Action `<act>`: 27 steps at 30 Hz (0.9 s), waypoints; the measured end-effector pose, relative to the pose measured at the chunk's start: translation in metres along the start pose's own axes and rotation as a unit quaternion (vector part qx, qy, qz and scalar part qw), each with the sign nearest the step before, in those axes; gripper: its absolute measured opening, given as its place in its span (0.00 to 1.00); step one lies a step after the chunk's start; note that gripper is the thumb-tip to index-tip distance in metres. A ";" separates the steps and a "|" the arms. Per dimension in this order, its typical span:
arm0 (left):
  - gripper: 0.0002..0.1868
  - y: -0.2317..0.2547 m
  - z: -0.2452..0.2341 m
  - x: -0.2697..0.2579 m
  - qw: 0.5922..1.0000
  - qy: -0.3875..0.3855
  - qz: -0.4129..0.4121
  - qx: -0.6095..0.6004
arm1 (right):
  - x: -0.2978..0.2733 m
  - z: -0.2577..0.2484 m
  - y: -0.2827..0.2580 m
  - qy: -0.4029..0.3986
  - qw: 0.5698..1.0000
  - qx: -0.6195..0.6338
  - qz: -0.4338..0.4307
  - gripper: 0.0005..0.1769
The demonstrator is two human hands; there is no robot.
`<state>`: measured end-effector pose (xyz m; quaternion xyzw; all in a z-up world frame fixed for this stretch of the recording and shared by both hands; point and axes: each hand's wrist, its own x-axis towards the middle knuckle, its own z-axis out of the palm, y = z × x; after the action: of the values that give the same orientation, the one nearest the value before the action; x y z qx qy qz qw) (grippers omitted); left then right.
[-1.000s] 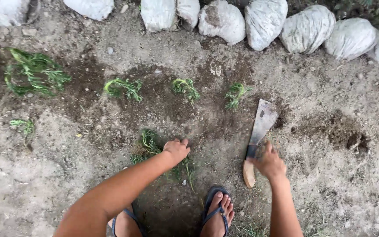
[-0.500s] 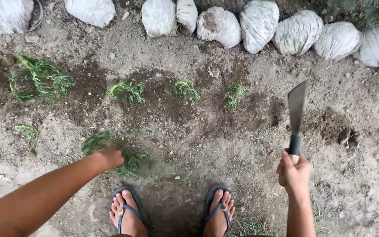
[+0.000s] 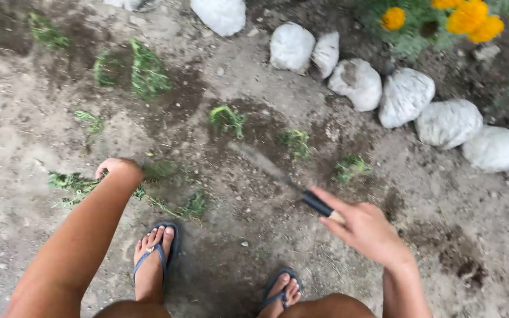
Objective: Planting small green sprigs into a garden bed using a machete to dig holes and hands to secure the plants.
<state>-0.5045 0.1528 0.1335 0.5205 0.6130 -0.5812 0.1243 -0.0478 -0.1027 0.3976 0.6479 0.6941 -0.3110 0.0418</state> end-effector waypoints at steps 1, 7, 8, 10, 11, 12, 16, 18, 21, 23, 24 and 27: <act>0.22 -0.017 -0.004 -0.003 1.000 -0.002 0.001 -0.002 | 0.011 0.015 -0.010 -0.002 1.000 -0.002 -0.001 0.37; 0.36 -0.070 -0.044 -0.096 0.992 0.013 0.111 -0.065 | 0.070 0.105 -0.049 -0.087 0.984 -0.141 0.062 0.36; 0.22 -0.061 -0.047 -0.082 0.981 0.061 0.176 -0.049 | 0.088 0.124 -0.051 -0.069 0.981 -0.169 0.062 0.36; 0.13 -0.033 -0.048 -0.060 0.963 0.103 0.249 -0.021 | 0.112 0.161 -0.053 -0.061 0.977 -0.190 0.073 0.36; 0.12 -0.019 -0.054 -0.051 0.946 0.150 0.285 -0.046 | 0.125 0.175 -0.054 -0.035 0.978 -0.191 0.082 0.37; 0.10 -0.006 -0.060 -0.043 0.925 0.195 0.320 -0.071 | 0.138 0.188 -0.057 -0.009 0.977 -0.192 0.091 0.38; 0.13 0.019 -0.075 -0.031 0.896 0.193 0.373 -0.146 | 0.104 0.165 -0.097 0.027 0.981 -0.144 0.126 0.34; 0.15 0.030 -0.091 -0.026 0.874 0.185 0.398 -0.209 | 0.108 0.149 -0.110 0.023 0.984 -0.130 0.121 0.35; 0.15 0.079 -0.097 0.014 0.850 0.191 0.410 -0.268 | 0.169 0.135 -0.125 -0.070 0.978 -0.056 0.188 0.34; 0.16 0.087 -0.102 0.013 0.843 0.183 0.419 -0.285 | 0.163 0.134 -0.130 -0.066 0.975 -0.073 0.199 0.34; 0.17 0.090 -0.108 0.013 0.836 0.178 0.420 -0.305 | 0.163 0.131 -0.131 -0.060 0.973 -0.092 0.201 0.35; 0.28 0.078 -0.122 0.006 0.803 0.122 0.451 -0.370 | 0.139 0.113 -0.101 0.000 0.988 -0.083 0.131 0.35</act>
<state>-0.3907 0.2412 0.1195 0.7192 0.4880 -0.1201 0.4798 -0.2022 -0.0332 0.2813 0.7276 0.6265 -0.2442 0.1360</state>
